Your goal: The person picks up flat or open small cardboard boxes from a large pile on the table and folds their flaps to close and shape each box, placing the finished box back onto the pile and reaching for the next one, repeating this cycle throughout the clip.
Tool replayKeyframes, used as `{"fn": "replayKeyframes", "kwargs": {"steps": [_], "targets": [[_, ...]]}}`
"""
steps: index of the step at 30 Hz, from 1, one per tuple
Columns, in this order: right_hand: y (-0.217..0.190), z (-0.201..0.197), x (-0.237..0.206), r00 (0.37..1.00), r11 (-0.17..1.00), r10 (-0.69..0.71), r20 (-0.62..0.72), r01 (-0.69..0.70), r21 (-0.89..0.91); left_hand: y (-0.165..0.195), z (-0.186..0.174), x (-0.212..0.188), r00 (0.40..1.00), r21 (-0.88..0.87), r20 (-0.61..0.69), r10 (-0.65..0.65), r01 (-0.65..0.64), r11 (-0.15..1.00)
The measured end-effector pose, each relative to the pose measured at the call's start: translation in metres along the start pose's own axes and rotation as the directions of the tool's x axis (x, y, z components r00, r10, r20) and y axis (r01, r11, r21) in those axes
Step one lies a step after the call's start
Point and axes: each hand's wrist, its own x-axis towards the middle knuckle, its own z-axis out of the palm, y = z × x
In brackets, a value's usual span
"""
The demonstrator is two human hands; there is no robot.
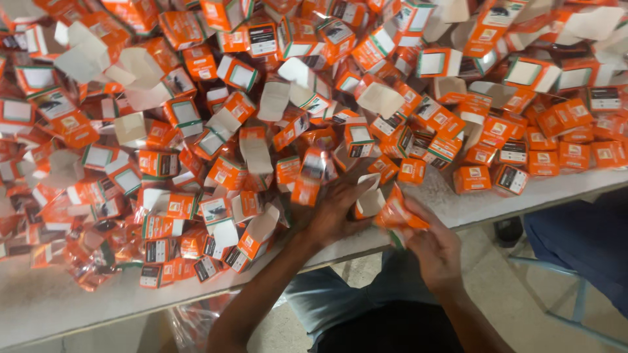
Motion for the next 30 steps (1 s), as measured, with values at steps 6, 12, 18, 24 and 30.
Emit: {"fn": "replayKeyframes", "kwargs": {"steps": [6, 12, 18, 24, 30], "targets": [[-0.017, 0.032, 0.032, 0.950, 0.755, -0.224, 0.218, 0.310, -0.577, -0.002, -0.002, -0.004, 1.000, -0.039, 0.006, -0.019, 0.019, 0.999], [-0.017, 0.041, 0.040, 0.990, 0.413, -0.119, 0.082, 0.125, -0.902, -0.007, 0.001, -0.007, 0.981, -0.152, 0.085, -0.173, 0.184, 0.971], [-0.038, 0.037, 0.068, 0.885, 0.249, -0.130, 0.447, 0.466, -0.849, -0.014, 0.001, -0.009, 0.997, -0.028, 0.073, -0.033, 0.035, 0.999], [-0.034, 0.043, 0.076, 0.890, 0.099, -0.017, 0.456, 0.456, -0.885, -0.019, 0.007, -0.014, 0.998, 0.059, 0.069, 0.003, -0.007, 0.998], [-0.022, 0.049, 0.070, 0.952, 0.259, 0.032, 0.304, 0.285, -0.923, -0.017, 0.007, -0.012, 0.998, -0.002, 0.038, -0.056, 0.056, 0.998]]}}
